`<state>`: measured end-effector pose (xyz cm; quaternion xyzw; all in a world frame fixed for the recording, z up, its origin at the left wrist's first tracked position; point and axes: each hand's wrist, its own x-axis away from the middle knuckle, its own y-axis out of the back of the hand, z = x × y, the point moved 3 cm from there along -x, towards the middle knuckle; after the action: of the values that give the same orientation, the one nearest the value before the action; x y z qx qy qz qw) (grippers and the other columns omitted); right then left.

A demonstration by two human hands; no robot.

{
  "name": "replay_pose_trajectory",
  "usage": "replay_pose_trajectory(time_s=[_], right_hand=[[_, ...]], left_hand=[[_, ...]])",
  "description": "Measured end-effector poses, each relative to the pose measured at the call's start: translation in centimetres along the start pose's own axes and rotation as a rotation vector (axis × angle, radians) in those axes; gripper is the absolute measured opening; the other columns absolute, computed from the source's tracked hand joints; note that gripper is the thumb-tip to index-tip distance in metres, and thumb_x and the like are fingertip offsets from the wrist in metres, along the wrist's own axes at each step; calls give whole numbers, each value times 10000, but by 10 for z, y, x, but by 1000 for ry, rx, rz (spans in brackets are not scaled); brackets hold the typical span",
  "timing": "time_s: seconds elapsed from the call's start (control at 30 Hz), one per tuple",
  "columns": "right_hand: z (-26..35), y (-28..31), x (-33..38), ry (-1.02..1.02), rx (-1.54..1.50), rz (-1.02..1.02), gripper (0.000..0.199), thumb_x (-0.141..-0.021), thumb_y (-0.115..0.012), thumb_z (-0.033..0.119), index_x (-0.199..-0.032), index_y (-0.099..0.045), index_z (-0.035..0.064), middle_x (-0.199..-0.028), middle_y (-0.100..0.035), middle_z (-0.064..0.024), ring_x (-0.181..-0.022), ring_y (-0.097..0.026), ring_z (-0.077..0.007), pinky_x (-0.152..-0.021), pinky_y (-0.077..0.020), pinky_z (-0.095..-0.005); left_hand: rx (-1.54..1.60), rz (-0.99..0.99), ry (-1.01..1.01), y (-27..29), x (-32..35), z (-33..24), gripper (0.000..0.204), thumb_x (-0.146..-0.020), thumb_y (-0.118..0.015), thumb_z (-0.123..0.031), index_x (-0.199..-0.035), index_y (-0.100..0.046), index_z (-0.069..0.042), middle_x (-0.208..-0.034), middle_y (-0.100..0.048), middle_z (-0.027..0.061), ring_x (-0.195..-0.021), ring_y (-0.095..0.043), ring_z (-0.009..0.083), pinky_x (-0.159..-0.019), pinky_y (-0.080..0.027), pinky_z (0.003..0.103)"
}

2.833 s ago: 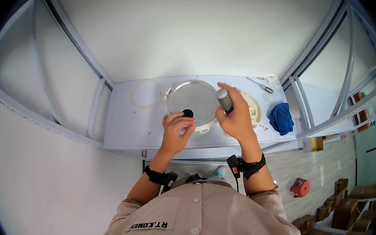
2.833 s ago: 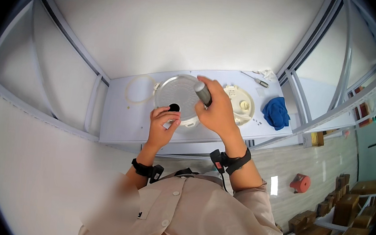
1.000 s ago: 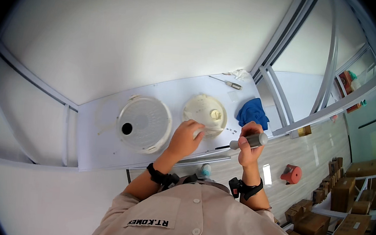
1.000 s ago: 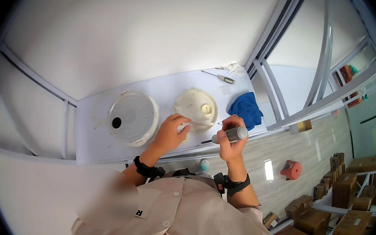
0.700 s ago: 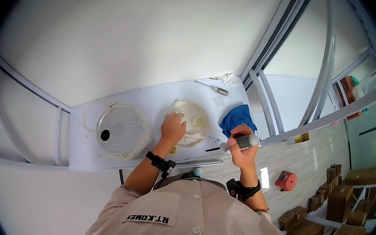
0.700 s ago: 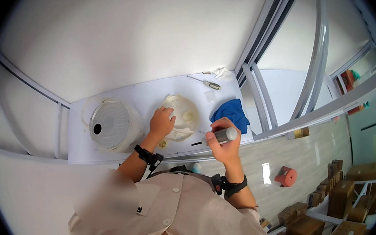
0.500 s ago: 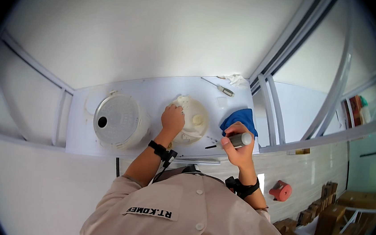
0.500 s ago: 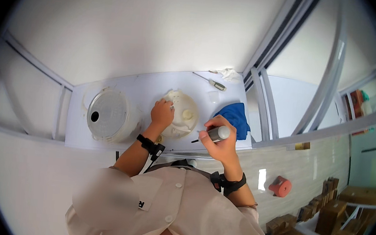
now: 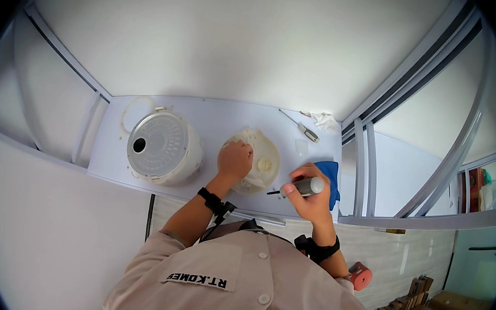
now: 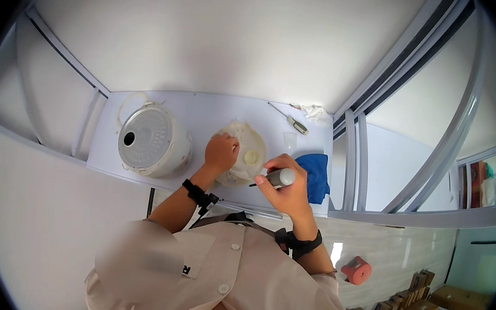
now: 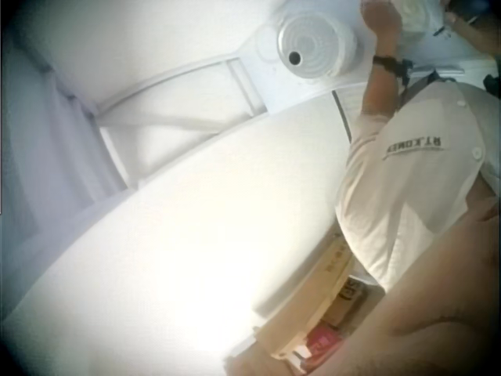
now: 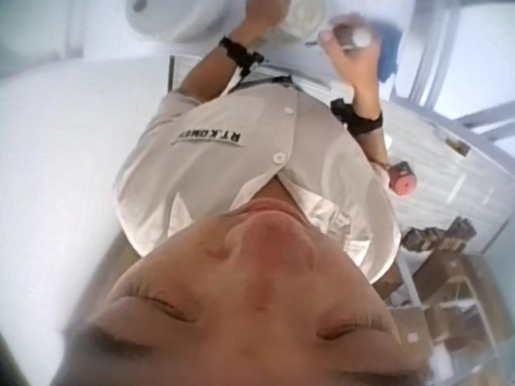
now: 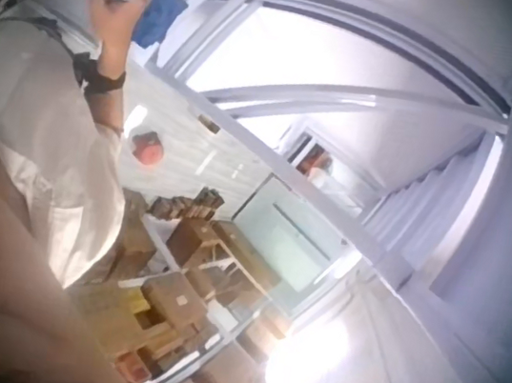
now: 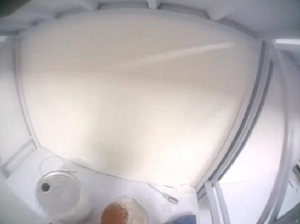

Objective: The person assembles a white plastic appliance component on a workbench. They use a screwdriver to tighten screws into a circular perforated cover, then attach a white plastic base to the assembly.

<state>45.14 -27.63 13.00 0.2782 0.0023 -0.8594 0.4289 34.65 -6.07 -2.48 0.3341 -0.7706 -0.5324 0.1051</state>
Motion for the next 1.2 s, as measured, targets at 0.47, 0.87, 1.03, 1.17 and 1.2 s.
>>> replay_pose_trajectory(time_s=[0.47, 0.87, 1.03, 1.17, 1.2], right_hand=[[-4, 20, -4, 110, -155, -316, 419, -907, -822, 310, -1127, -632, 7, -1043, -619, -126, -937, -591, -202, -821, -496, -322], [5, 17, -5, 112, -281, -412, 532, -914, -819, 444, -1121, -604, 4, -1007, -613, -134, -873, -596, -197, -776, -502, -318], [8, 16, -8, 89, -314, -437, 574, -922, -801, 503, -1113, -583, 8, -995, -602, -133, -834, -603, -189, -754, -515, -321], [11, 11, -8, 71, -348, -464, 578, -928, -794, 510, -1104, -575, 5, -1005, -592, -133, -829, -612, -192, -752, -518, -327], [12, 8, -8, 64, -361, -466, 579, -931, -792, 509, -1106, -573, 3, -1011, -590, -133, -828, -612, -192, -749, -518, -327]], left_hand=[[1070, 94, 120, 71, 31, -49, 110, -938, -764, -100, -984, -726, -8, -890, -773, 42, -748, -681, 94, -693, -539, 256], [940, -48, -190, 104, 35, -54, 165, -891, -801, -20, -1054, -793, 6, -965, -780, 96, -797, -705, 156, -718, -547, 282], [996, -27, -194, 109, 38, -49, 138, -888, -803, -18, -1025, -800, -2, -963, -780, 99, -795, -709, 166, -705, -546, 288], [983, -20, -203, 116, 41, -46, 132, -890, -801, -15, -1022, -803, -14, -959, -780, 96, -788, -705, 162, -689, -541, 285], [986, -20, -204, 117, 42, -44, 129, -890, -801, -16, -1019, -803, -16, -959, -780, 94, -786, -704, 159, -681, -536, 283]])
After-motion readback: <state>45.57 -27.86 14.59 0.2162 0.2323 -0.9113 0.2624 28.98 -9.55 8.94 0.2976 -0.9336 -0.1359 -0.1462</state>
